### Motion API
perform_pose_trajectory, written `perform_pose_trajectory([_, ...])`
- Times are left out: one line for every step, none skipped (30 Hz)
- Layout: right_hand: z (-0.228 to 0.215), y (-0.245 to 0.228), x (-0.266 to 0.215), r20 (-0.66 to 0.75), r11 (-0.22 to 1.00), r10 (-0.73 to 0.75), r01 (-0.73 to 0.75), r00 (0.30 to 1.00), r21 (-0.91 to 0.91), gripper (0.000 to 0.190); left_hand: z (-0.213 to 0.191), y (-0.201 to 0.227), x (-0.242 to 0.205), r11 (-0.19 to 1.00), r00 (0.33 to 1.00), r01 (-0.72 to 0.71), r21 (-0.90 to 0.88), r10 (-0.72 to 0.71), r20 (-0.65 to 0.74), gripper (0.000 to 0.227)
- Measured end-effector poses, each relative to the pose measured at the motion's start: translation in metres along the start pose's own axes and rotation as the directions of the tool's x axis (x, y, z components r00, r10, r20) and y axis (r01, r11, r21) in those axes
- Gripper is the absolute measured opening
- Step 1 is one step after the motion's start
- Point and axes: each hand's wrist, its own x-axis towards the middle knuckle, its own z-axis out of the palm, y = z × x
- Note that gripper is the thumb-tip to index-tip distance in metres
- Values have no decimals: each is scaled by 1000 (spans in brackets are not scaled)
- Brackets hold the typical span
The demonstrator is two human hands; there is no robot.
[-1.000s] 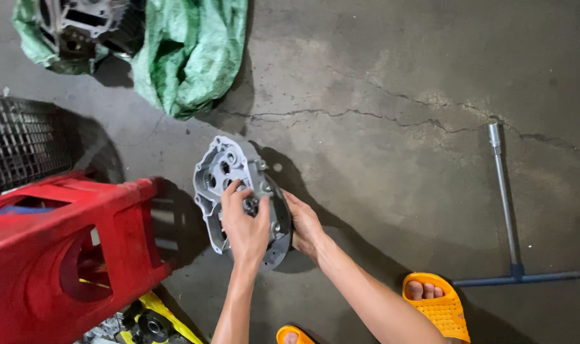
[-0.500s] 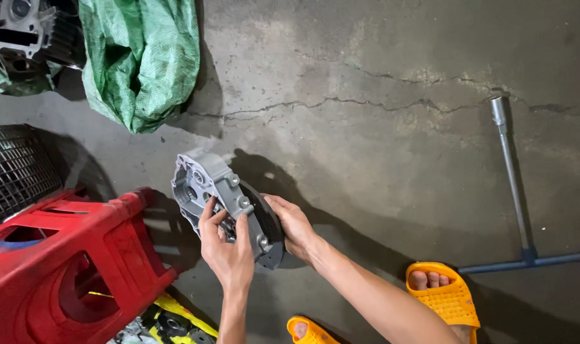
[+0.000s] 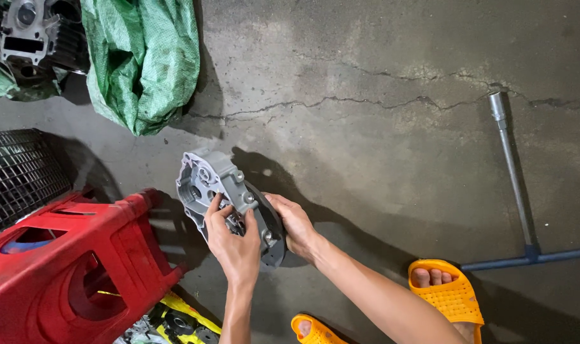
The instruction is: The person places a silver engine casing onto a black circular base on the floor. They then pick up two bolts and insert them into the casing, followed by picking up a T-handle wrench from the floor.
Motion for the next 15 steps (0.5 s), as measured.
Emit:
perform_pose_trajectory([1,-1,-1,1,1000,4,-4,1000,-1,37,1,0,0,1000,1000,-5,0,5,-7,32])
perform_pose_trajectory([-1,1,1,1,1000,3,-3,1000,0,37,0,-2,-1,1000,1000,-5,0,5,-6,32])
perform_pose_trajectory([-3,3,3,10,1000,-4,4,1000,-9,35,0,-3,-1,1000,1000,7,8,-7,2,32])
perform_pose_trajectory([-5,4,5,19,1000,-11,12,1000,-19,33,0,-4,-1,1000,1000,20,16,-20,9,31])
perform_pose_trajectory([-7,6,7,18,1000,-12,12,1000,-18,33,-1,-3,-2,1000,1000,19,16,-19,10,31])
perform_pose_trajectory([-9,8,9,22,1000,-20,20,1000,-21,32,-2,-3,-3,1000,1000,22,1,-22,6,31])
perform_pose_trajectory([-11,10,11,26,999,-28,28,999,-24,30,-3,-3,-4,1000,1000,26,-15,-26,2,31])
perform_pose_trajectory([-12,12,12,26,999,-27,27,999,-24,30,-4,-2,-5,1000,1000,27,-14,-27,2,31])
perform_pose_trajectory([-12,13,13,17,999,-26,27,1000,-37,28,-6,-1,-5,998,999,46,-33,-46,4,31])
perform_pose_trajectory([-13,14,14,8,998,-27,28,1000,-50,26,-7,1,-6,997,998,65,-52,-64,7,30])
perform_pose_trajectory([-14,14,14,7,998,-27,28,1000,-49,26,-7,1,-6,997,998,64,-51,-64,9,30])
perform_pose_trajectory([-14,14,15,15,998,-31,32,999,-57,26,-7,1,-7,995,998,64,-70,-65,0,30])
perform_pose_trajectory([-14,15,15,23,997,-34,36,999,-64,25,-7,1,-8,994,998,64,-89,-65,-8,30])
perform_pose_trajectory([-15,14,13,23,997,-34,36,999,-65,25,-6,0,-7,994,998,64,-89,-65,-9,30])
perform_pose_trajectory([-15,13,12,58,1000,-20,20,998,-14,25,-6,0,-6,996,998,59,-66,-60,-6,31])
